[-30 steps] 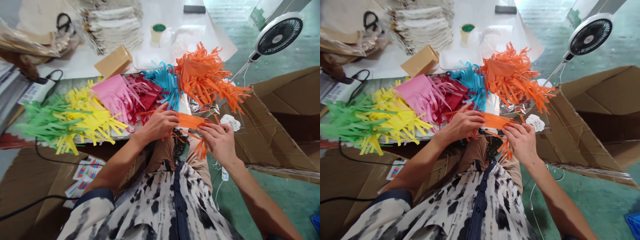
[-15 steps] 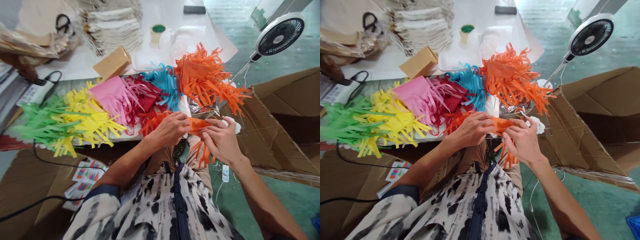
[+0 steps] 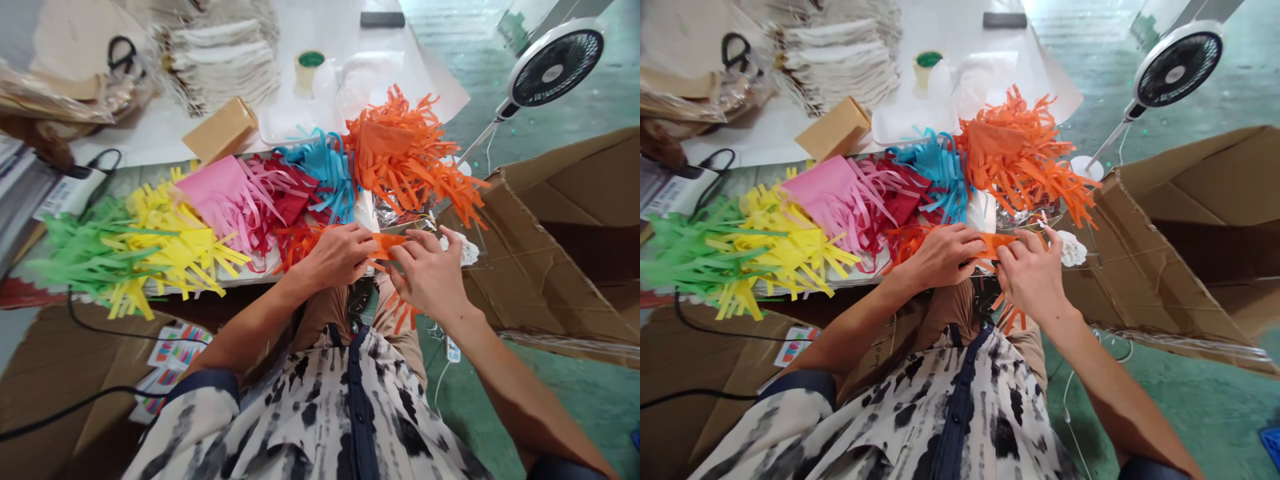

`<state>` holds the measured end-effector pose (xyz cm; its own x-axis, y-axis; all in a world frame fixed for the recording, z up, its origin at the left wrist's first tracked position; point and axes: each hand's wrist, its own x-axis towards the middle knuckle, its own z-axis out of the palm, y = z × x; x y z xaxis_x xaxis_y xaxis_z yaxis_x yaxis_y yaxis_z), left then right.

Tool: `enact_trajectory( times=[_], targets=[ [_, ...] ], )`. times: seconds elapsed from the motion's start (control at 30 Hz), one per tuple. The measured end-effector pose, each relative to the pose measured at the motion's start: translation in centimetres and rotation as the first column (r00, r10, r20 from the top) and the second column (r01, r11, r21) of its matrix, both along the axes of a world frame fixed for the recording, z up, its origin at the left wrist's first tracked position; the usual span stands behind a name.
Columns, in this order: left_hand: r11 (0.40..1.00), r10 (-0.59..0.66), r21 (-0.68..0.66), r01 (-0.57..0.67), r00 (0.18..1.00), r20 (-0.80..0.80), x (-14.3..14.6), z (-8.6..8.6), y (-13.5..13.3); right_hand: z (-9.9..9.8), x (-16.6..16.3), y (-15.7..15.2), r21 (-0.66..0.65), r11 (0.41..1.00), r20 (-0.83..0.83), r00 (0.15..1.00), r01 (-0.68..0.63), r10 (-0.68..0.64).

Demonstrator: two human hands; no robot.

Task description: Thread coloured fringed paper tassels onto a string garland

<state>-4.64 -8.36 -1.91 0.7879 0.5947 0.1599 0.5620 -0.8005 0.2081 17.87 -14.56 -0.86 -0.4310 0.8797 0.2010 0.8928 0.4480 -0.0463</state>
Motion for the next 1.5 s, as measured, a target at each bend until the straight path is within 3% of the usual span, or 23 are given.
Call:
enact_trajectory(
  times=[0.17,0.4,0.5,0.7,0.83,0.97,1.3,1.43,1.5],
  targets=[
    [0.997,-0.004,0.081,0.002,1.000,0.026,0.1,-0.8,0.1,-0.7,0.0,0.5,0.063,0.997,0.056,0.997,-0.052,0.048],
    [0.974,0.011,0.225,-0.026,0.998,0.069,0.4,-2.4,-0.9,-2.2,0.9,0.9,0.183,0.981,-0.076,0.994,-0.060,0.075],
    [0.983,0.057,0.164,-0.077,0.991,0.124,-0.2,-2.3,-2.1,-2.0,1.6,0.2,0.125,0.992,-0.096,0.994,-0.029,0.042],
    [0.957,0.285,-0.029,-0.287,0.926,0.248,-1.4,-1.7,-3.4,-1.9,1.6,0.1,-0.031,0.997,-0.072,0.995,0.068,-0.070],
    [0.905,0.425,-0.085,-0.417,0.885,0.192,-0.8,-1.2,-3.4,-2.1,1.3,1.1,-0.104,0.988,-0.101,0.987,0.118,-0.128],
    [0.873,0.488,-0.052,-0.486,0.870,0.069,0.1,-0.9,-3.0,-1.9,1.3,1.9,-0.144,0.979,-0.089,0.983,0.148,-0.161],
    [0.867,0.494,0.092,-0.489,0.868,-0.047,0.8,-0.6,-2.9,-0.8,0.4,2.6,-0.131,0.975,0.115,0.980,0.178,-0.163],
    [0.853,0.504,0.123,-0.507,0.862,0.052,0.6,-1.2,-2.7,-1.1,-0.3,2.3,-0.076,0.976,0.130,0.973,0.203,-0.192],
    [0.894,0.390,0.181,-0.409,0.911,0.132,0.5,-1.7,-2.5,-1.3,-0.6,2.0,-0.040,0.975,0.120,0.970,0.218,-0.212]
  ],
)
